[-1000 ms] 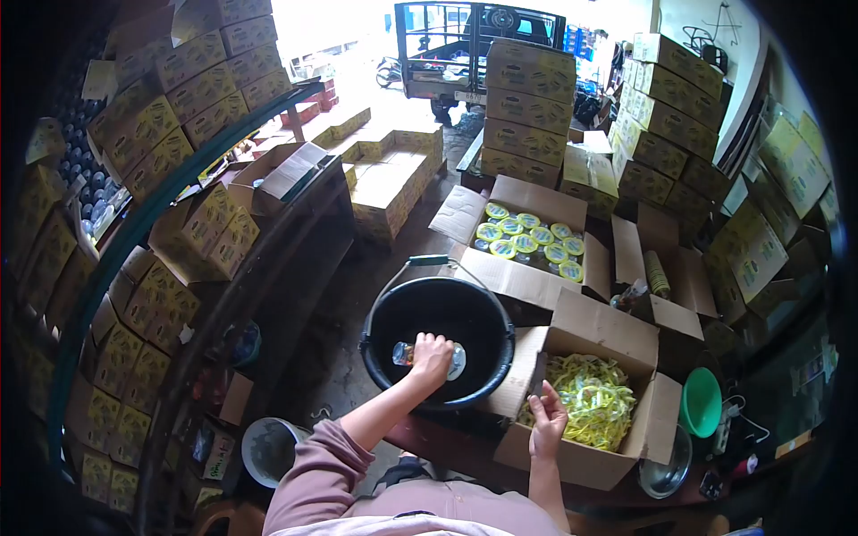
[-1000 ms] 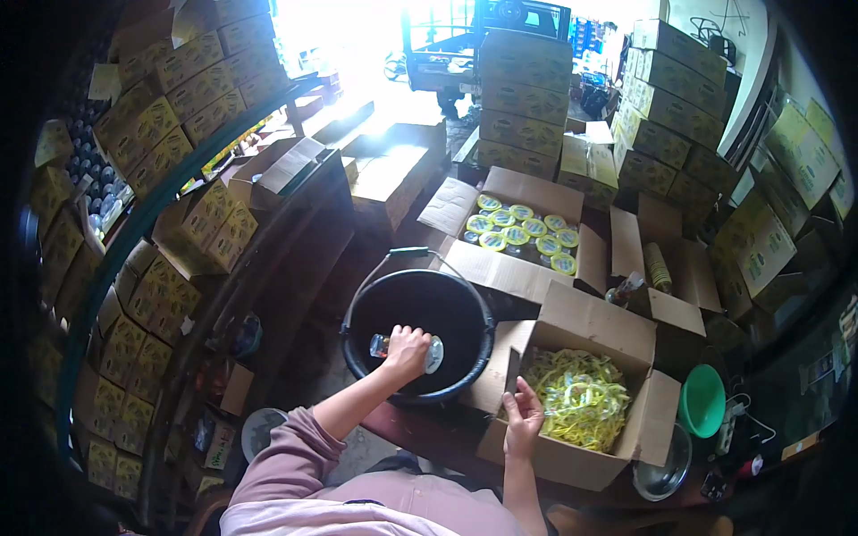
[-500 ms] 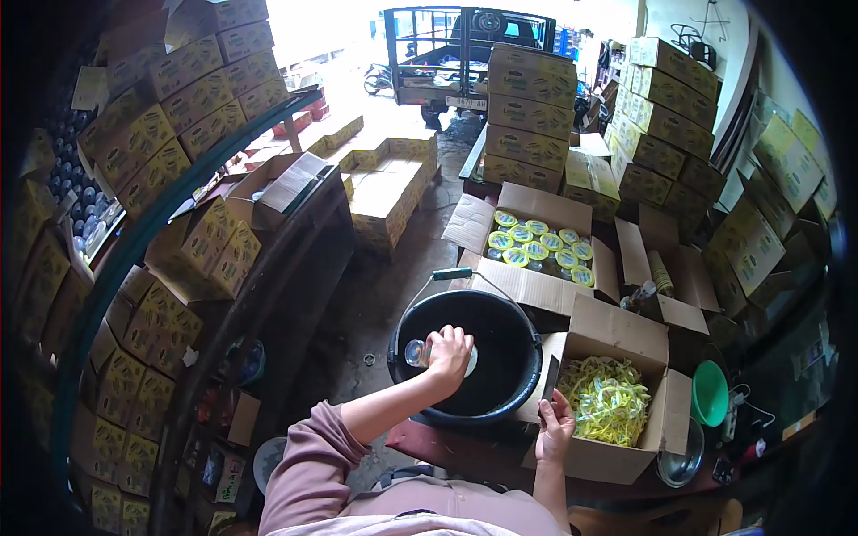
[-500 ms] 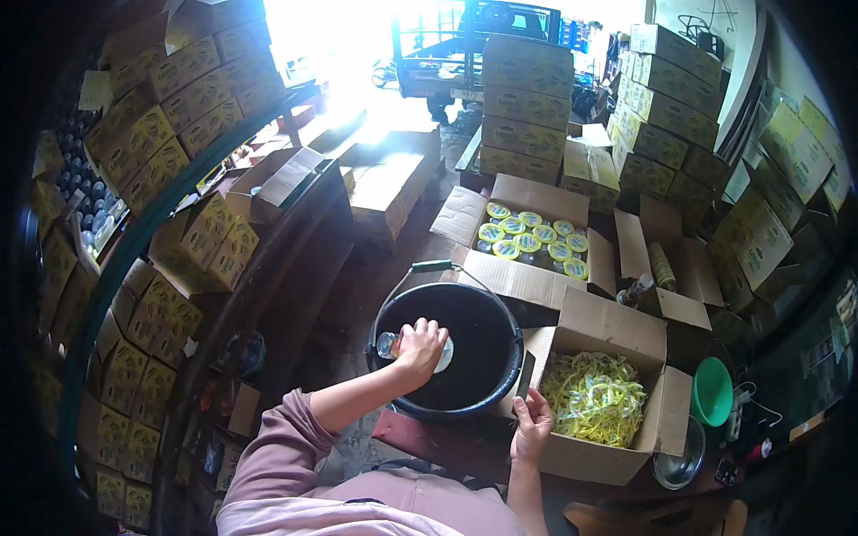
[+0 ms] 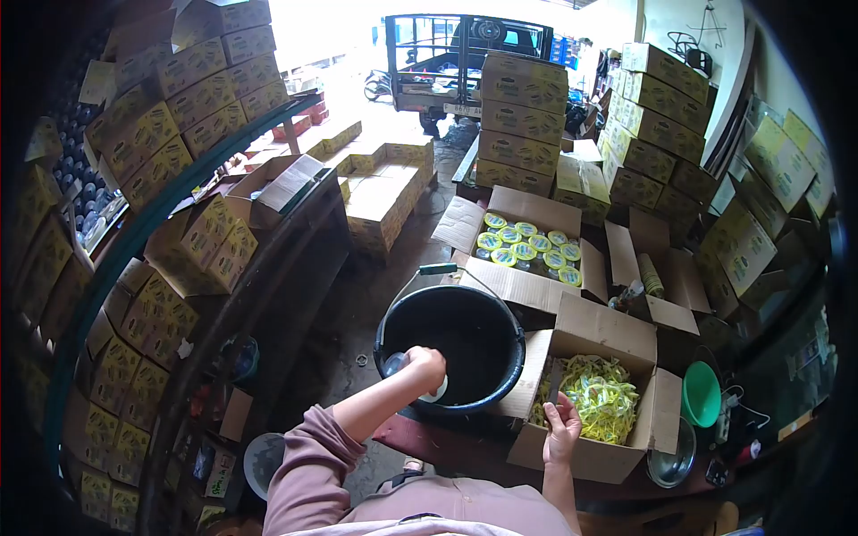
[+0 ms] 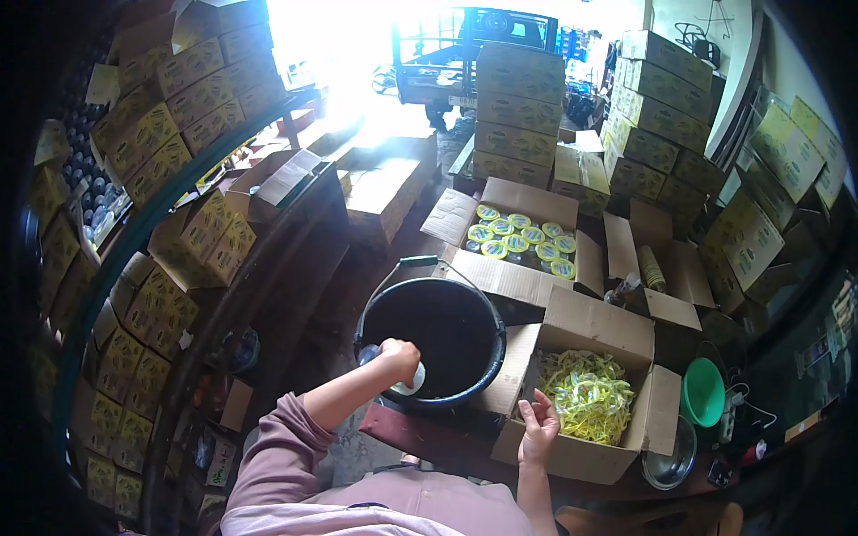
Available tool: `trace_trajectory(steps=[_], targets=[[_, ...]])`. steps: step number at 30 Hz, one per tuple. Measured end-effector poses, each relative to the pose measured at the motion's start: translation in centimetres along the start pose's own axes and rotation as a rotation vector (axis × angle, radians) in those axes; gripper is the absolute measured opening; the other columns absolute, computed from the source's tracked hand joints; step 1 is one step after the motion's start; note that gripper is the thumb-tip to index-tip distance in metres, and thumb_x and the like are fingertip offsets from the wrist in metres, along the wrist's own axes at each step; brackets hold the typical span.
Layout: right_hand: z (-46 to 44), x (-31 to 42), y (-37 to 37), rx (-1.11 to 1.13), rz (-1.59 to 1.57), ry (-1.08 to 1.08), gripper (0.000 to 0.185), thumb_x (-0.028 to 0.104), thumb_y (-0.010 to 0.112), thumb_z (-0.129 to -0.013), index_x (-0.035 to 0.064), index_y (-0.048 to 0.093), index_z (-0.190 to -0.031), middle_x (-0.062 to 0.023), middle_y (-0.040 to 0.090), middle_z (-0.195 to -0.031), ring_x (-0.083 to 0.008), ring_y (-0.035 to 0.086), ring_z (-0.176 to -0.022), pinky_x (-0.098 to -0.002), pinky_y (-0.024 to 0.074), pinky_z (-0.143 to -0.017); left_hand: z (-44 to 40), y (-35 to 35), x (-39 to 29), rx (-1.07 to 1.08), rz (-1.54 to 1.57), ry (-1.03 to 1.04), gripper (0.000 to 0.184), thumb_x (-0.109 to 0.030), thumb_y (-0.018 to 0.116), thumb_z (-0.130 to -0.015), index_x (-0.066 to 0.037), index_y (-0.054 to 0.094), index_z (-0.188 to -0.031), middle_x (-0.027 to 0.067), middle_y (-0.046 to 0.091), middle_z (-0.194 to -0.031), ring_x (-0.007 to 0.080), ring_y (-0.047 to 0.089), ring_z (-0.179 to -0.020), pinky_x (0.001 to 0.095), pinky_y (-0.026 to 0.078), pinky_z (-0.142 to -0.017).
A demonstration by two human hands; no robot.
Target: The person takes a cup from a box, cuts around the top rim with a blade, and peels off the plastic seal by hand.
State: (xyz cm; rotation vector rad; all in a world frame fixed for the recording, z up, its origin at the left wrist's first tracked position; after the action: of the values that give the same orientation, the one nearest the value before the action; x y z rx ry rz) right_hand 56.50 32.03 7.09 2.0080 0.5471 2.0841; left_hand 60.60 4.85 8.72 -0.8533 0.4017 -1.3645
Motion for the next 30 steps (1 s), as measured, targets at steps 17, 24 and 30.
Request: trace_trajectory(steps=[17,24,30], targets=[[-1.0,1.3,0.2,0.031,0.068,0.003,0.029,-0.003,0.066,-0.074,0.0014,0.059,-0.102,0.0045,0.053,-0.069,-0.0028,0.048,-0.063,-0.0168,0.0417,-0.066,0.7,-1.1,0.7,-0.005,0.053,-0.102,0.053,-0.043,0.075,-0.063,-0.014,0.063,-0.105,0.0026,0.062,-0.106,0.0209,0.06,-0.095,0.0385,0.048,-0.076],[-1.5,1.4,0.4,0.017,0.093,0.011,0.033,-0.002,0.067,-0.073,0.0007,0.058,-0.105,0.0034,0.054,-0.071,-0.0034,0.051,-0.065,-0.0169,0.0418,-0.066,0.7,-0.9,0.3,0.032,0.095,0.022,0.058,-0.048,0.075,-0.059,-0.011,0.064,-0.102,0.0048,0.063,-0.103,0.0222,0.061,-0.094,0.0398,0.048,-0.073],[-1.1,1.3,2.5,0.057,0.079,0.012,0.033,-0.001,0.067,-0.074,0.0004,0.057,-0.105,0.002,0.055,-0.071,-0.0038,0.051,-0.064,-0.0175,0.0421,-0.064,0.3,-0.7,0.7,-0.051,0.088,0.07,0.053,-0.044,0.077,-0.058,-0.013,0.066,-0.1,0.0048,0.064,-0.098,0.0223,0.063,-0.088,0.0393,0.049,-0.071]])
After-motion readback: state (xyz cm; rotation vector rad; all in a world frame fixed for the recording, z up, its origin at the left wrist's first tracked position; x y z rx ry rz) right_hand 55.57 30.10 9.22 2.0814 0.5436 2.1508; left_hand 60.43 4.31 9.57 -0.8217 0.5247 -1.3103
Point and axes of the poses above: each hand's wrist, its own z-axis away from the middle knuckle, its own y-axis out of the palm, x = y × z, the point moved 7 cm from there along -z, towards the middle knuckle
